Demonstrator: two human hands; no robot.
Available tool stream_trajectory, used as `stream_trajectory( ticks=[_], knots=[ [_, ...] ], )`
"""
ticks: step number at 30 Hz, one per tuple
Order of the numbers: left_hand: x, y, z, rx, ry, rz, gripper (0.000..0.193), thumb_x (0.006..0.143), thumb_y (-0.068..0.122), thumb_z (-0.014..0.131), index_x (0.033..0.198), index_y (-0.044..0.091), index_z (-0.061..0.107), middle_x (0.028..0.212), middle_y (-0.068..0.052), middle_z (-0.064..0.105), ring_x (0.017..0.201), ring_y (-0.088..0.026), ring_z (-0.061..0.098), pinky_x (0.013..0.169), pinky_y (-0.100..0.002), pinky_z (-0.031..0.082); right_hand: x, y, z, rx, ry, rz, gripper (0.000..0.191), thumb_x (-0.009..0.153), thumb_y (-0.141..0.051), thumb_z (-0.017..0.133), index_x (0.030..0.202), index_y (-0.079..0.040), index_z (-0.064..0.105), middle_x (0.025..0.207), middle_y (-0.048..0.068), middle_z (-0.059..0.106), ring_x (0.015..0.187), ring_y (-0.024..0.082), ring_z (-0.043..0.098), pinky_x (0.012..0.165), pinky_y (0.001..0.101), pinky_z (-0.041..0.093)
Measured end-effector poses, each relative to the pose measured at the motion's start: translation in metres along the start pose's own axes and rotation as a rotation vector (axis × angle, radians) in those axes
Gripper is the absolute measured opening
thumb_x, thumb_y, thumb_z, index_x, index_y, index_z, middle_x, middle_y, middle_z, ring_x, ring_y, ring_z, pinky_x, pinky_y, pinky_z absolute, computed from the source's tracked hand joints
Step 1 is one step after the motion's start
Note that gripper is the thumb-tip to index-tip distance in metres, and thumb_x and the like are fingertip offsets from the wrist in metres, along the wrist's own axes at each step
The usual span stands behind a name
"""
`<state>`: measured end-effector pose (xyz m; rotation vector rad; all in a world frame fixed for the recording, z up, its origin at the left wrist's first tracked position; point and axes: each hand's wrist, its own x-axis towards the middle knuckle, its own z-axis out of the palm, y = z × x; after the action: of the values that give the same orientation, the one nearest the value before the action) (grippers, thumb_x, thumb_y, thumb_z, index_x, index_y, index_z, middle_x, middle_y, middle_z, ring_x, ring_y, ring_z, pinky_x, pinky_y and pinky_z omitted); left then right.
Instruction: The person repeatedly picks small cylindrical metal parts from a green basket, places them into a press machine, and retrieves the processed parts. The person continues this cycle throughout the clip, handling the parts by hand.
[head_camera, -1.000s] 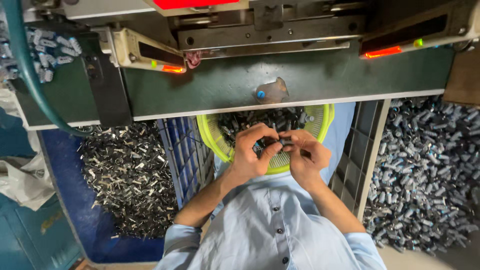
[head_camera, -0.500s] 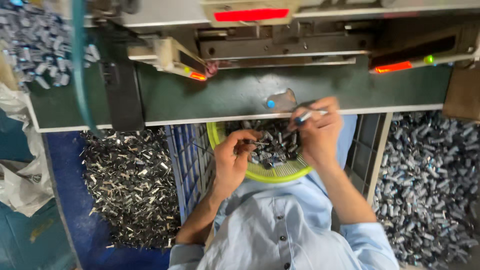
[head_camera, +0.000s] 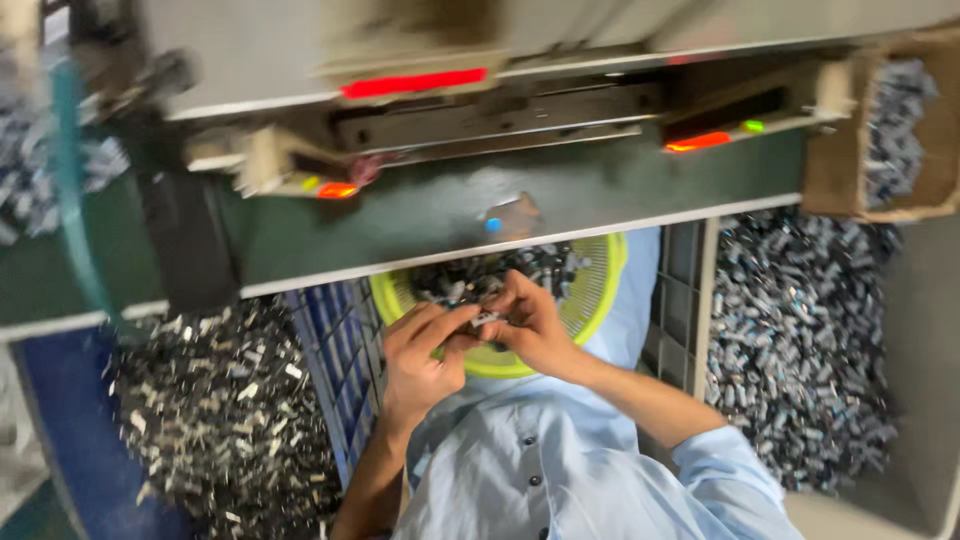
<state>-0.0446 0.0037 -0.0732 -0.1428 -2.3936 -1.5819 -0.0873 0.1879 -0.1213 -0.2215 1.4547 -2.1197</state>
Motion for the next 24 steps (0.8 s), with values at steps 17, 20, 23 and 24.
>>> stream_trajectory(
  ticks=[17, 20, 23, 24],
  knots=[
    [0.000, 0.000, 0.028, -0.177, -0.104, -0.076, 0.012, 0.087, 0.007, 0.076, 0.095, 0.002, 0.071, 0.076, -0.006, 0.069, 0.069, -0.015, 0.068, 0.066, -0.026, 0.050, -0.030, -0.171, -0.144, -1.084, 1.063, -0.931, 0.033, 0.090, 0.014, 0.072, 0.113, -0.001, 0.052, 0.112, 0.016, 0.055, 0.112, 0.025, 0.057, 0.105, 0.0385, 0.046],
    [-0.008, -0.001, 0.037, -0.347, -0.109, -0.340, 0.008, 0.089, 0.006, 0.074, 0.096, 0.002, 0.073, 0.074, -0.004, 0.070, 0.064, -0.011, 0.068, 0.058, -0.022, 0.049, -0.035, -0.097, -0.088, -1.250, 0.576, -0.654, 0.030, 0.088, -0.009, 0.067, 0.118, -0.003, 0.064, 0.113, 0.014, 0.067, 0.107, 0.032, 0.065, 0.096, 0.0428, 0.052],
    [-0.012, 0.001, 0.047, -0.710, -0.080, -0.402, 0.009, 0.100, 0.005, 0.069, 0.107, 0.001, 0.066, 0.088, -0.005, 0.066, 0.075, -0.009, 0.061, 0.067, -0.022, 0.051, -0.031, -0.027, -0.037, -0.431, 0.163, -0.223, 0.041, 0.093, -0.028, 0.074, 0.124, -0.002, 0.066, 0.116, 0.013, 0.069, 0.095, 0.018, 0.067, 0.081, 0.0300, 0.056],
    [-0.011, 0.001, 0.048, -0.653, -0.020, -0.319, 0.013, 0.098, 0.005, 0.068, 0.109, 0.001, 0.063, 0.100, -0.008, 0.064, 0.075, -0.010, 0.062, 0.065, -0.022, 0.053, -0.029, -0.011, -0.026, -0.304, 0.203, -0.122, 0.033, 0.093, -0.015, 0.075, 0.123, 0.000, 0.069, 0.106, 0.012, 0.071, 0.088, 0.017, 0.067, 0.075, 0.0283, 0.056]
  ],
)
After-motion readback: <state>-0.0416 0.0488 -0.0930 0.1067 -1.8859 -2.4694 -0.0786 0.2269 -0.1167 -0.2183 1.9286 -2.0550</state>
